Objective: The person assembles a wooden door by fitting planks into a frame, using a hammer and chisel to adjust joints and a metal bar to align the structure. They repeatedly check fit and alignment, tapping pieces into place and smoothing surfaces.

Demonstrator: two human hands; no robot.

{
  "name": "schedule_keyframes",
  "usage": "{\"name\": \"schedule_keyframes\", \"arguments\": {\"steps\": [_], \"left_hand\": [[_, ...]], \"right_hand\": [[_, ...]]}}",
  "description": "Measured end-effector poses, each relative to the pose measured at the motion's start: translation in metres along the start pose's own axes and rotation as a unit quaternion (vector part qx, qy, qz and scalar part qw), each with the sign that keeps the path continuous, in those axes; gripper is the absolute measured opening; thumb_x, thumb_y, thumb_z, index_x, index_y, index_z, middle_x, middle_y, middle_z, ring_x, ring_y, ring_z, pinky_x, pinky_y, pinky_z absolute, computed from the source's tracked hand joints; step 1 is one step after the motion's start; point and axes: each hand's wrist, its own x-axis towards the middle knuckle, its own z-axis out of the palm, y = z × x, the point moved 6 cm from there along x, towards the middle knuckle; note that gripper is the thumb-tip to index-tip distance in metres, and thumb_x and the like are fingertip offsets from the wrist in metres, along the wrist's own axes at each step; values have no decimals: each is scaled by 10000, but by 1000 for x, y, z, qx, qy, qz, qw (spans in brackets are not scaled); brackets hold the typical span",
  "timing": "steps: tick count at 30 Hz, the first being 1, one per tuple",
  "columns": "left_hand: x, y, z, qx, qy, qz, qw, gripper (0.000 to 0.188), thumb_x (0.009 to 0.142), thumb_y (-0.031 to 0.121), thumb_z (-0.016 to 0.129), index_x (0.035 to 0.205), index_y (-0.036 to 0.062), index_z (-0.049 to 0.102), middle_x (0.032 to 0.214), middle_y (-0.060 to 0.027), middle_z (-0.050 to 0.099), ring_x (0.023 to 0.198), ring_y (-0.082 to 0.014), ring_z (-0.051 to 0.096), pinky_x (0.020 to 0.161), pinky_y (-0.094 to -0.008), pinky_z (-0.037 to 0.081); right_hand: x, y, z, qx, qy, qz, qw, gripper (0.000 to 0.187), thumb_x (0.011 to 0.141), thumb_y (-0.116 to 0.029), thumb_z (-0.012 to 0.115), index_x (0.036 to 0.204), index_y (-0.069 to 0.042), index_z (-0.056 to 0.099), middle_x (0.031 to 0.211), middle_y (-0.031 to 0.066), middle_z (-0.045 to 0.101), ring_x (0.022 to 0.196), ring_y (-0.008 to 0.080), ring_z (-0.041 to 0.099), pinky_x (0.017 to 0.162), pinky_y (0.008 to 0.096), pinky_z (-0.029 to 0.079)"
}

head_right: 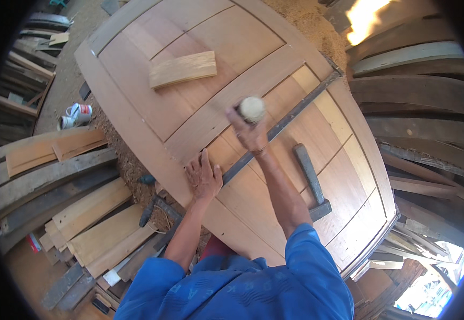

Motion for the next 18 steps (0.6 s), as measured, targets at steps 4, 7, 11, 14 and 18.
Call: {"name": "schedule_keyframes", "arguments": {"steps": [4, 7, 11, 14, 18], "left_hand": [[-2, 1, -7, -10, 28, 25, 999, 661, 919, 269, 635, 1492, 41, 399, 1371, -244, 472, 1224, -442, 443, 1046, -579, 354], [2, 4, -5, 16, -10, -12, 1000, 664, 902, 262, 654, 1478, 32, 419, 1406, -206, 456, 1226, -421, 440, 1030, -565, 358], [2, 2, -4, 4, 12, 10, 1000, 686, 892, 248, 669, 1488, 39, 402, 1405, -198, 451, 1231, -417, 434, 1026, -565, 360], [0, 0, -4, -11, 20, 17, 1000, 688, 898, 253, 667, 1494, 45, 394, 1403, -208, 456, 1234, -424, 434, 1026, -575, 363], [0, -3, -3, -19, 13, 10, 1000, 686, 904, 257, 665, 1497, 50, 389, 1407, -210, 453, 1236, -420, 433, 1024, -576, 362]], "right_hand": [[-4, 2, 11, -15, -33, 27, 999, 208, 867, -51, 794, 983, -71, 622, 867, -36, 617, 793, 69, 593, 703, 244, 502], [2, 9, 4, 56, 5, 32, 998, 208, 873, -71, 793, 1002, -61, 630, 874, -27, 627, 792, 69, 595, 693, 244, 499], [19, 8, -3, 15, -7, -2, 1000, 212, 878, -87, 793, 1019, -60, 637, 876, -17, 633, 788, 77, 600, 690, 255, 507], [20, 9, 3, -14, -31, -16, 999, 197, 883, -81, 782, 1016, -64, 638, 872, -18, 629, 786, 82, 603, 689, 256, 507], [12, 3, 19, -31, -67, 0, 997, 180, 892, -95, 771, 996, -70, 626, 867, -26, 613, 764, 73, 580, 679, 243, 486]]}}
